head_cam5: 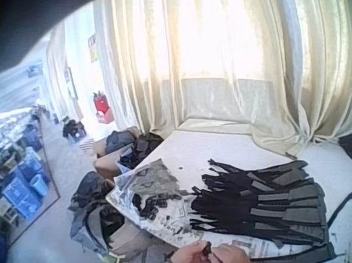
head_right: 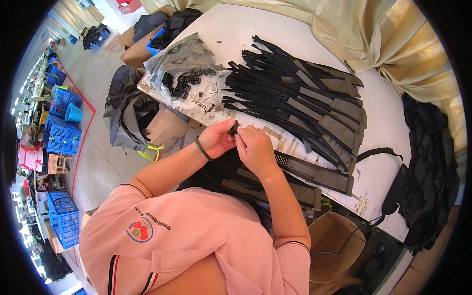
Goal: The person is assembling plastic adjusters or buckles onto backpack straps on a production table.
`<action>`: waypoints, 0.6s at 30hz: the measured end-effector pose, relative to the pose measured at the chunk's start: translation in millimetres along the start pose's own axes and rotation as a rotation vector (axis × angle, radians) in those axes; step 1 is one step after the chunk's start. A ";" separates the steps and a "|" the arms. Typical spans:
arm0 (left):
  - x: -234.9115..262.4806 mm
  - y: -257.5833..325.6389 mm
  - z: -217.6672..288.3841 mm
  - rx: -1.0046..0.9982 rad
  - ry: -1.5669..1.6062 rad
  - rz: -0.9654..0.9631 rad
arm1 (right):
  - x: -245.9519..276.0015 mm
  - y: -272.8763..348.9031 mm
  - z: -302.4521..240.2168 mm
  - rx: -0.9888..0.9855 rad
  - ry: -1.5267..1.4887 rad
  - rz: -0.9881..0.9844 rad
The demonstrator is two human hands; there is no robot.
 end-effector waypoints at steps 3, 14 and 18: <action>1.3 0.6 -5.9 0.048 0.086 -0.015 | -1.0 3.5 -1.3 0.052 0.059 0.005; -3.4 0.7 -2.2 0.062 -0.037 0.033 | 4.6 2.0 2.7 -0.143 -0.101 -0.123; -6.2 3.8 -5.4 0.112 0.046 -0.013 | 10.0 2.0 -4.6 0.089 0.064 -0.039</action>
Point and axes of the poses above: each hand's wrist, its own y-axis away from the middle knuckle, its own x-axis out of the back of the hand, z = x × y, the point moved 5 cm from there along -y, towards the middle knuckle, and after that the axes turned 7 degrees about -x, right-handed, at the moved point
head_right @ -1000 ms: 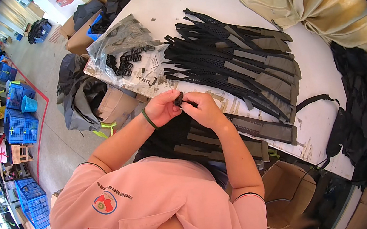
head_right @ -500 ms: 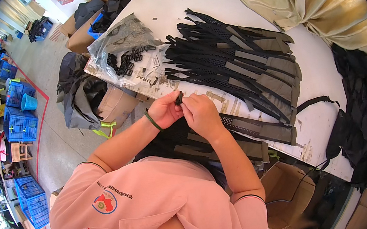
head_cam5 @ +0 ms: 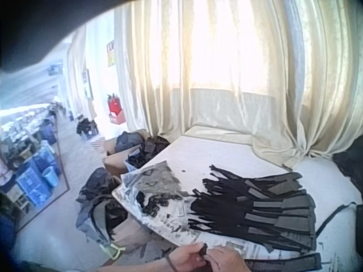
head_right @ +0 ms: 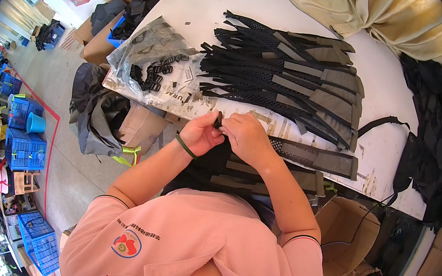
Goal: The person is assembling plastic adjusters or buckles onto backpack straps on a production table.
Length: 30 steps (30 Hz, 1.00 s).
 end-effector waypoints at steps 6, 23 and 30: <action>-1.5 0.0 -3.1 0.083 0.091 -0.017 | -14.8 11.2 29.1 -0.552 -0.716 0.081; -6.3 -0.6 -5.4 0.114 0.044 -0.055 | -21.0 11.5 27.5 -0.592 -1.076 0.053; -7.0 -2.4 7.2 -0.078 -0.200 -0.015 | 0.1 -0.4 8.8 -0.244 -0.421 0.068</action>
Point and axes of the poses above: each hand's wrist, its own y-axis away from the middle knuckle, its own x-axis out of the back of the hand, z = x × y, the point moved 5 cm from there along -y, towards the middle knuckle, and after that the axes turned 7 degrees about -x, right-handed, at the moved point
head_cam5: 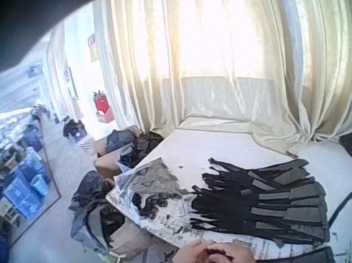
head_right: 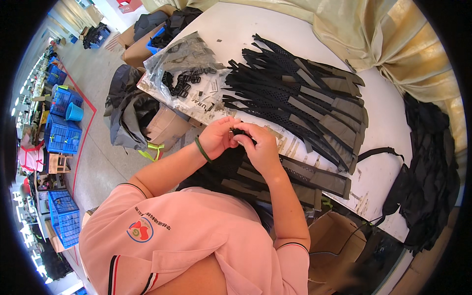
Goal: The person is assembling plastic adjusters or buckles onto backpack straps on a production table.
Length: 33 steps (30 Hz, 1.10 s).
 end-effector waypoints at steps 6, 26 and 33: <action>-19.7 2.7 17.5 -0.177 -0.202 0.118 | 7.3 2.8 1.3 0.042 0.081 0.225; -39.6 9.1 36.3 -0.522 -0.789 -0.031 | 2.4 10.0 40.6 -0.614 -0.749 -0.008; -44.8 15.7 39.4 -0.652 -0.970 -0.110 | -0.3 17.1 39.0 -0.642 -0.974 0.103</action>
Point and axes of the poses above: each hand's wrist, its own y-axis away from the middle knuckle, its own x-axis out of the back of the hand, z = x × y, the point moved 5 cm from there along -y, towards the middle knuckle, and after that the axes turned 7 degrees about -x, right-handed, at the moved point
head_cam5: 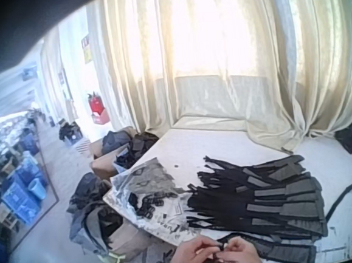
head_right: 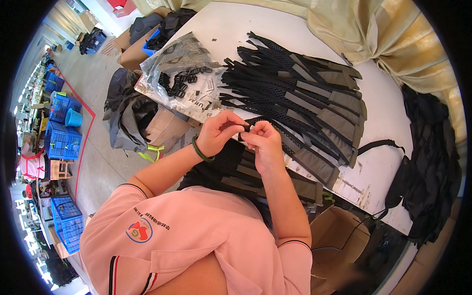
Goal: The person is assembling plastic adjusters or buckles onto backpack straps on a production table.
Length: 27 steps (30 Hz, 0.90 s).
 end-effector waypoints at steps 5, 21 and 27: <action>-0.3 1.6 0.2 0.026 0.213 0.029 | -4.0 3.4 1.9 0.101 -0.149 -0.002; 0.6 3.4 -2.0 -0.065 0.382 -0.110 | -10.3 13.5 -19.6 0.109 0.164 -0.101; -3.4 7.0 2.4 -0.167 0.042 -0.230 | -16.4 17.2 -35.5 0.270 0.805 -0.045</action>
Point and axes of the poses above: each hand's wrist, its own y-axis away from the middle knuckle, its own x-axis out of the back of the hand, z = x × y, the point moved 5 cm from there along -y, towards the middle knuckle, and after that the axes turned 7 degrees about -x, right-handed, at the moved point
